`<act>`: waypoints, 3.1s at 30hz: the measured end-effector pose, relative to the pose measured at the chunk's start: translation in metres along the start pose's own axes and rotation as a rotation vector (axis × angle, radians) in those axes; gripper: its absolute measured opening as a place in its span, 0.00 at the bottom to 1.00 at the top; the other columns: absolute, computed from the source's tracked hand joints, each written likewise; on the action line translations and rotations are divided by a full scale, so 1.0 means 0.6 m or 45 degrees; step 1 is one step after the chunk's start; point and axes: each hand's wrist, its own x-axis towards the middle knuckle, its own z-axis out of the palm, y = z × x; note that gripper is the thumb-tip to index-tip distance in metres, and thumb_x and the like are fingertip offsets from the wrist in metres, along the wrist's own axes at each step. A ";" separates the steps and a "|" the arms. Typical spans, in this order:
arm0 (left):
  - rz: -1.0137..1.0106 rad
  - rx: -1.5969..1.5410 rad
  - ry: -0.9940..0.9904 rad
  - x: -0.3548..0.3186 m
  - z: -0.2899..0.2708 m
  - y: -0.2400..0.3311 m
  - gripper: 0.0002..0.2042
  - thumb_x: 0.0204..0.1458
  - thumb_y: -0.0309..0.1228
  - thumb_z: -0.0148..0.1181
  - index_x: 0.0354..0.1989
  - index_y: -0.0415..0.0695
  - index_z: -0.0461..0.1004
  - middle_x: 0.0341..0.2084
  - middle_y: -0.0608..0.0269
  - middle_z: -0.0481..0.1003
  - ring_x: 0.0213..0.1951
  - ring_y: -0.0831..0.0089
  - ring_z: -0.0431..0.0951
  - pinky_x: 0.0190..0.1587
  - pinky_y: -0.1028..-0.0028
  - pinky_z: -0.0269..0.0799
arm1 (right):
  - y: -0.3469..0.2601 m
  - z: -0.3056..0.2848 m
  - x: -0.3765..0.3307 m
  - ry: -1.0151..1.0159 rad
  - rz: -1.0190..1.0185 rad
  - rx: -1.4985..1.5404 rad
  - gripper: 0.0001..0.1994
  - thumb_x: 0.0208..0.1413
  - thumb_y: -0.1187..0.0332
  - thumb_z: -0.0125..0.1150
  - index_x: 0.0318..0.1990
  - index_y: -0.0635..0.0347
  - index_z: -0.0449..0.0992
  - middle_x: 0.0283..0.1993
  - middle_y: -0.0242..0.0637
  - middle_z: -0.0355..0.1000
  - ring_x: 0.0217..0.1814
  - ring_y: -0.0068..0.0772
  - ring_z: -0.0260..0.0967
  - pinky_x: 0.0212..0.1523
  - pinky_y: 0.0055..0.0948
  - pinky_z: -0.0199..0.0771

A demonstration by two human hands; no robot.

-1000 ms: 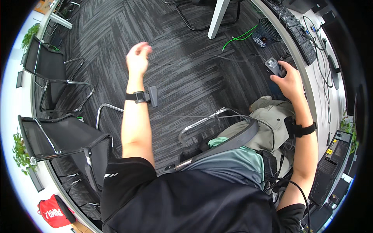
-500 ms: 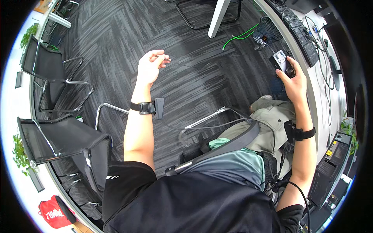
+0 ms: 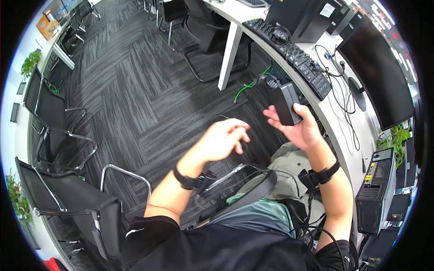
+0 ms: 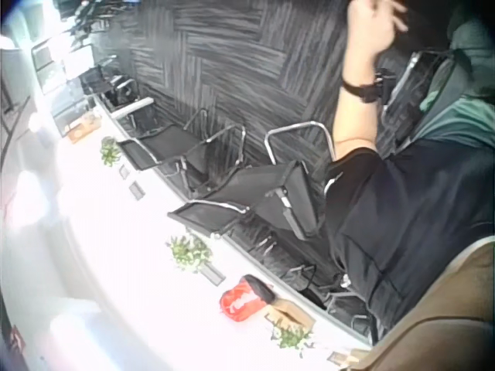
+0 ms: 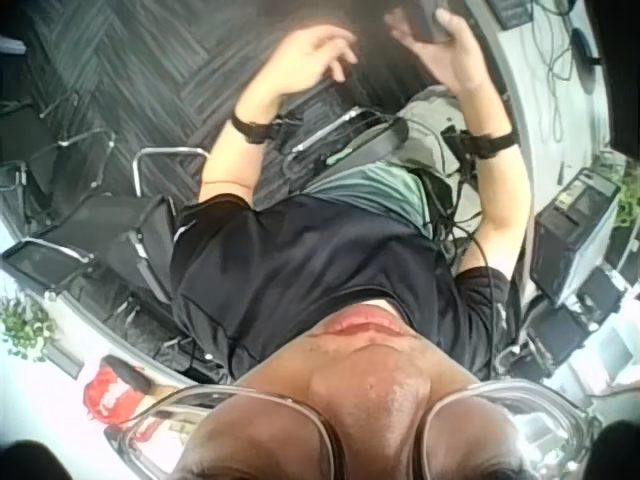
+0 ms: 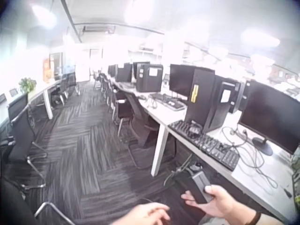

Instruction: Dismantling a desktop PC case and managing internal/external cables.

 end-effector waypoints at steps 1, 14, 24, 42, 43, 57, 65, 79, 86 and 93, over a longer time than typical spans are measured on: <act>-0.003 0.016 -0.059 0.013 0.020 0.005 0.16 0.64 0.33 0.50 0.52 0.33 0.70 0.35 0.56 0.79 0.27 0.76 0.79 0.33 0.75 0.75 | 0.011 0.007 0.003 -0.079 -0.016 0.083 0.29 0.60 0.54 0.54 0.61 0.68 0.65 0.61 0.47 0.69 0.64 0.43 0.66 0.64 0.42 0.65; 0.151 0.192 -0.206 0.038 0.117 0.022 0.08 0.58 0.30 0.58 0.38 0.36 0.71 0.28 0.62 0.78 0.32 0.77 0.78 0.38 0.76 0.73 | -0.007 0.018 0.007 -0.498 -0.091 0.162 0.43 0.51 0.42 0.55 0.69 0.60 0.56 0.73 0.49 0.53 0.73 0.52 0.53 0.68 0.45 0.57; 0.096 0.549 -0.377 0.029 0.107 0.021 0.13 0.58 0.33 0.62 0.24 0.40 0.72 0.19 0.66 0.76 0.24 0.80 0.74 0.27 0.77 0.68 | -0.010 0.037 0.038 -0.387 -0.147 0.289 0.36 0.53 0.41 0.52 0.65 0.52 0.62 0.63 0.40 0.67 0.61 0.46 0.68 0.52 0.40 0.68; 0.316 -0.758 0.126 0.034 0.122 0.066 0.23 0.68 0.45 0.39 0.62 0.39 0.61 0.54 0.54 0.71 0.54 0.62 0.74 0.53 0.64 0.73 | 0.011 0.119 -0.031 0.350 -0.629 -1.688 0.36 0.47 0.49 0.66 0.58 0.62 0.61 0.49 0.54 0.68 0.48 0.56 0.71 0.48 0.44 0.73; 0.243 -0.822 0.211 0.034 0.123 0.065 0.23 0.68 0.44 0.39 0.62 0.39 0.61 0.54 0.54 0.71 0.54 0.63 0.74 0.53 0.64 0.74 | 0.010 0.106 -0.035 0.267 -0.589 -1.786 0.36 0.47 0.50 0.67 0.59 0.62 0.61 0.49 0.52 0.67 0.49 0.56 0.71 0.49 0.43 0.73; 0.278 -0.872 0.344 0.050 0.094 0.029 0.21 0.64 0.49 0.47 0.49 0.42 0.62 0.39 0.55 0.74 0.40 0.65 0.80 0.42 0.67 0.82 | -0.004 0.095 -0.066 0.336 -0.161 -1.352 0.15 0.60 0.73 0.56 0.54 0.68 0.72 0.36 0.38 0.77 0.29 0.19 0.72 0.29 0.22 0.74; 0.361 -0.858 0.436 0.042 0.095 0.027 0.16 0.67 0.44 0.43 0.53 0.45 0.56 0.39 0.56 0.73 0.38 0.66 0.80 0.40 0.64 0.83 | 0.014 0.113 -0.066 0.238 -0.208 -1.313 0.14 0.61 0.74 0.56 0.53 0.68 0.71 0.38 0.37 0.78 0.30 0.19 0.72 0.31 0.21 0.74; 0.483 -0.411 0.497 0.041 0.094 0.017 0.20 0.62 0.29 0.53 0.61 0.44 0.56 0.47 0.57 0.69 0.45 0.70 0.75 0.46 0.67 0.76 | 0.038 0.128 -0.065 0.135 -0.204 -1.017 0.13 0.57 0.73 0.62 0.48 0.69 0.72 0.36 0.41 0.78 0.34 0.24 0.75 0.36 0.25 0.75; 0.508 0.336 0.412 0.025 0.057 0.028 0.20 0.44 0.29 0.72 0.47 0.40 0.75 0.37 0.63 0.75 0.32 0.80 0.72 0.33 0.77 0.70 | -0.011 0.150 -0.079 -0.099 -0.232 -2.094 0.11 0.48 0.64 0.66 0.35 0.56 0.71 0.28 0.38 0.75 0.32 0.44 0.76 0.33 0.38 0.74; 0.277 0.179 -0.212 -0.017 -0.023 0.071 0.17 0.57 0.35 0.63 0.50 0.37 0.74 0.40 0.62 0.77 0.40 0.80 0.75 0.44 0.79 0.70 | -0.063 0.127 -0.053 -0.114 -0.370 -1.540 0.05 0.56 0.75 0.65 0.36 0.67 0.77 0.28 0.29 0.75 0.29 0.13 0.68 0.30 0.17 0.69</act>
